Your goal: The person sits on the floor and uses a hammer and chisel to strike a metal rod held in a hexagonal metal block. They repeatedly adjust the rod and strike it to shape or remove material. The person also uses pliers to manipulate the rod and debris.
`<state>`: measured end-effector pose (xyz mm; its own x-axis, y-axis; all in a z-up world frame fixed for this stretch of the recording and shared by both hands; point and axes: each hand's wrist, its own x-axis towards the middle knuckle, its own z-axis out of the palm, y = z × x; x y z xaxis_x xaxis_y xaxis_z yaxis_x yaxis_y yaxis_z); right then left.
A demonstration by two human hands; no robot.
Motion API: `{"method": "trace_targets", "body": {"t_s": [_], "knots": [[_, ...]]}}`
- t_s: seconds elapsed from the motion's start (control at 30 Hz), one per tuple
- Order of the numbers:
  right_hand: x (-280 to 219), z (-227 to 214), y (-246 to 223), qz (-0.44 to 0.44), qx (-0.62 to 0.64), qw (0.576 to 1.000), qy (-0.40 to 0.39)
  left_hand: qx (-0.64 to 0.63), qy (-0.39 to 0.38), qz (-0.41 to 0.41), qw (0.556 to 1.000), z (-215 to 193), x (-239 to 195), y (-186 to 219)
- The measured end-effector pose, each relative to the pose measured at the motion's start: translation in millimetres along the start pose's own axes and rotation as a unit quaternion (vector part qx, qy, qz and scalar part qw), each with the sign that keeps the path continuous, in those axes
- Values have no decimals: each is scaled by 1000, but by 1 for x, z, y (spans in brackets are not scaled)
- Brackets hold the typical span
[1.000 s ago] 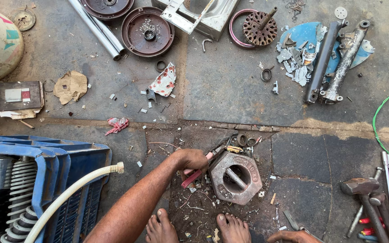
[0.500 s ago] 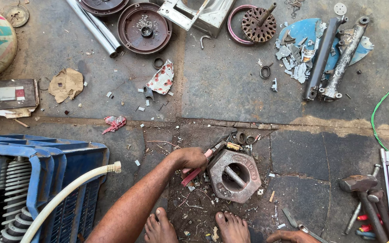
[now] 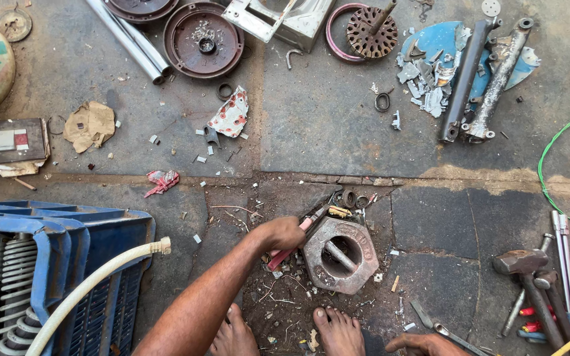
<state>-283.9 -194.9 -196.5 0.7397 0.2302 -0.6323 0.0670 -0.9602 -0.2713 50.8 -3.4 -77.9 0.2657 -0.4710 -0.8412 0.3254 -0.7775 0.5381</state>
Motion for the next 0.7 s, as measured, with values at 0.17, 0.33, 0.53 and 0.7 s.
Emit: {"method": "trace_targets", "body": {"t_s": [0.17,0.33,0.53,0.7], "knots": [[0,8,-8,-13,-14,998,58,35,55,36,997,12,10,-15],[-11,-37,5,-16,27,997,75,12,57,7,998,13,-6,-5],[-97,-144,130,8,497,826,-265,-17,88,-24,996,9,-54,12],[-100,-175,100,-8,437,864,-250,64,185,76,978,13,-101,15]]}}
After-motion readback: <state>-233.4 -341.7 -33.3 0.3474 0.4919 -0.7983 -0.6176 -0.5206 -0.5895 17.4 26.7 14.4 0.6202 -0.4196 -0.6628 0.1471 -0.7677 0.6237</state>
